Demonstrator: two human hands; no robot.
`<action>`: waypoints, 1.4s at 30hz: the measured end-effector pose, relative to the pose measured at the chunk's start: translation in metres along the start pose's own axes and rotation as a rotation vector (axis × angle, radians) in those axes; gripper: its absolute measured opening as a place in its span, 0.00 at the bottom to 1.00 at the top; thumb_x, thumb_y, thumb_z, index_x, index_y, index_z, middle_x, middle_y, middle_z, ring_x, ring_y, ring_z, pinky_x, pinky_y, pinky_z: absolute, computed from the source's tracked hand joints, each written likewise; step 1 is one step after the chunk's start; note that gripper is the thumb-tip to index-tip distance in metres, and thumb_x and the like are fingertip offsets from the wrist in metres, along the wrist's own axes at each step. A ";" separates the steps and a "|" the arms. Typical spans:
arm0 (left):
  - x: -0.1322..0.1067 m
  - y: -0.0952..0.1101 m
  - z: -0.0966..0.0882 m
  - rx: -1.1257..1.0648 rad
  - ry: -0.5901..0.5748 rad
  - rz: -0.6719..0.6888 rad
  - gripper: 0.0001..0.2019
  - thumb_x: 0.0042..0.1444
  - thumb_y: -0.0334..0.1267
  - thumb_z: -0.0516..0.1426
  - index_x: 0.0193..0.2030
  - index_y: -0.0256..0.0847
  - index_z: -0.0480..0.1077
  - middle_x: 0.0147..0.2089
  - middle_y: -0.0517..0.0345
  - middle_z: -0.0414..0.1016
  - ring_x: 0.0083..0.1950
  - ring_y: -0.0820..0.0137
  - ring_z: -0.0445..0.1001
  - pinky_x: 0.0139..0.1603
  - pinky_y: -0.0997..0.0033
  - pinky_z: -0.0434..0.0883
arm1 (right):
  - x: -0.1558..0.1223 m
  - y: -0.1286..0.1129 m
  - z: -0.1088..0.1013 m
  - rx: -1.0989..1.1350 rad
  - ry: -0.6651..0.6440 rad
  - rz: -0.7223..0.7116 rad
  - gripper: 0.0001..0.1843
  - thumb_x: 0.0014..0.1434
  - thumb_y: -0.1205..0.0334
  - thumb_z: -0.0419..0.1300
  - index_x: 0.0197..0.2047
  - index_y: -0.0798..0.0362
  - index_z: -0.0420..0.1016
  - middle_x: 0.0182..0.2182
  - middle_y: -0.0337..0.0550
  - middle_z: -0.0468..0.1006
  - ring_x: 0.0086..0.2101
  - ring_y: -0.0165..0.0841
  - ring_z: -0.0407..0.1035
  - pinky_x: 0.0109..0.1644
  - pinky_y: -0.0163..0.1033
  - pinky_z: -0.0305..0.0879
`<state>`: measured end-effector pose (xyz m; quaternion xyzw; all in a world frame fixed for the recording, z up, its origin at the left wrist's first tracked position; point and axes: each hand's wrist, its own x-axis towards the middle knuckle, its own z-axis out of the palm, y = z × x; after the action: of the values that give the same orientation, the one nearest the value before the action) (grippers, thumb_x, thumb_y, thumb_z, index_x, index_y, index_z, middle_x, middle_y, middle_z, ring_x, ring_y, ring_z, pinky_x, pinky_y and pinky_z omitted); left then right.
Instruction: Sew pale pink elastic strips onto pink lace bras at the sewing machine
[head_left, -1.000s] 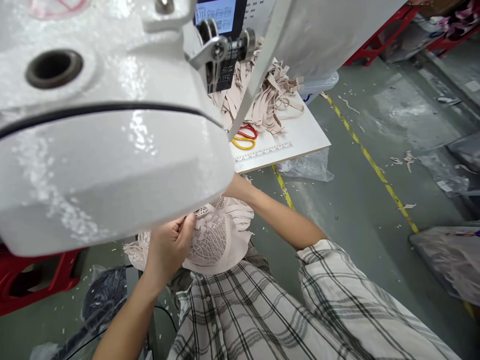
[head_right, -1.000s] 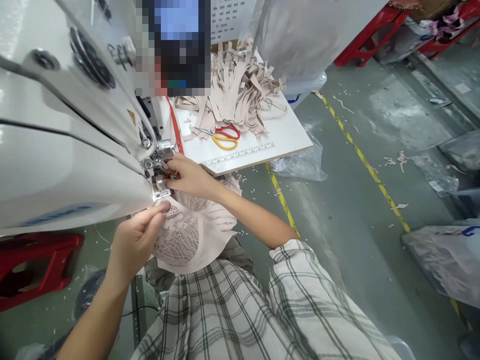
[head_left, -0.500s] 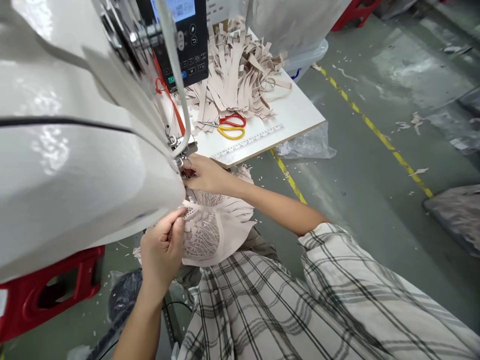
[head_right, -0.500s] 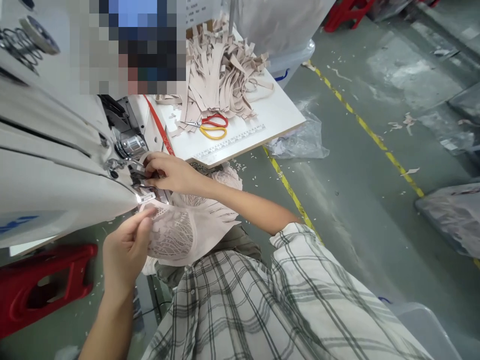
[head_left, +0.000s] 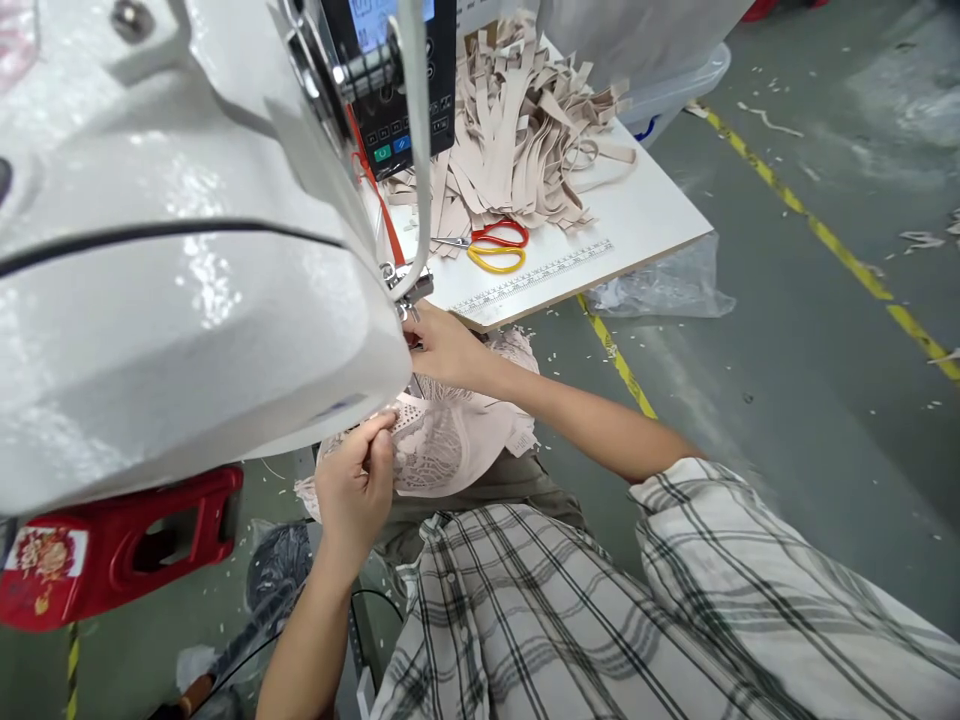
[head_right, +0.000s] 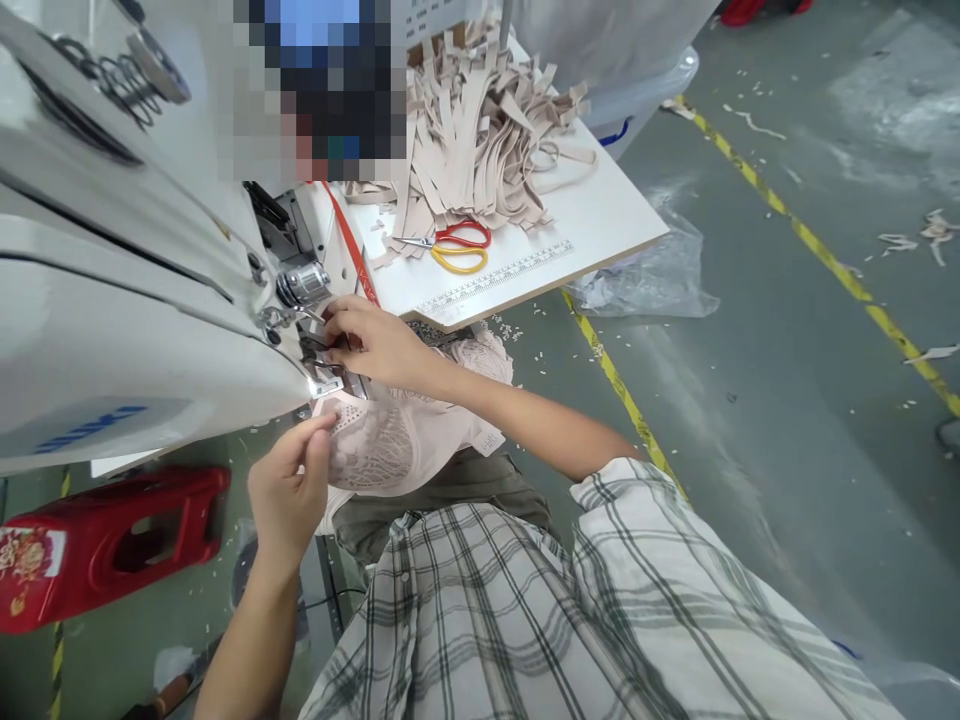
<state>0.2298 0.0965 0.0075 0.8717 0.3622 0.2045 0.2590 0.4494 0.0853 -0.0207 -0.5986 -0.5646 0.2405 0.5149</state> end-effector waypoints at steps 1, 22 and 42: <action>0.000 0.000 0.001 -0.001 0.000 0.003 0.13 0.66 0.39 0.53 0.48 0.44 0.79 0.47 0.54 0.84 0.49 0.65 0.82 0.50 0.69 0.77 | -0.001 0.000 0.000 -0.001 0.000 -0.013 0.05 0.56 0.67 0.62 0.38 0.55 0.75 0.47 0.46 0.72 0.44 0.33 0.66 0.46 0.36 0.61; -0.016 -0.002 0.025 0.203 0.291 0.264 0.17 0.63 0.37 0.57 0.57 0.37 0.69 0.52 0.40 0.75 0.56 0.56 0.72 0.58 0.55 0.66 | -0.010 0.006 0.000 0.007 0.046 0.007 0.06 0.60 0.61 0.60 0.39 0.54 0.74 0.51 0.47 0.72 0.41 0.34 0.69 0.47 0.41 0.67; -0.011 0.020 0.036 0.425 0.132 0.315 0.23 0.61 0.40 0.60 0.62 0.35 0.70 0.60 0.33 0.66 0.62 0.49 0.64 0.62 0.51 0.60 | -0.003 0.001 0.005 -0.010 0.085 0.041 0.05 0.55 0.68 0.57 0.29 0.51 0.65 0.39 0.45 0.71 0.40 0.38 0.67 0.46 0.46 0.70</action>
<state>0.2528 0.0653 -0.0104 0.9370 0.2728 0.2181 0.0108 0.4444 0.0848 -0.0242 -0.6223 -0.5311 0.2227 0.5302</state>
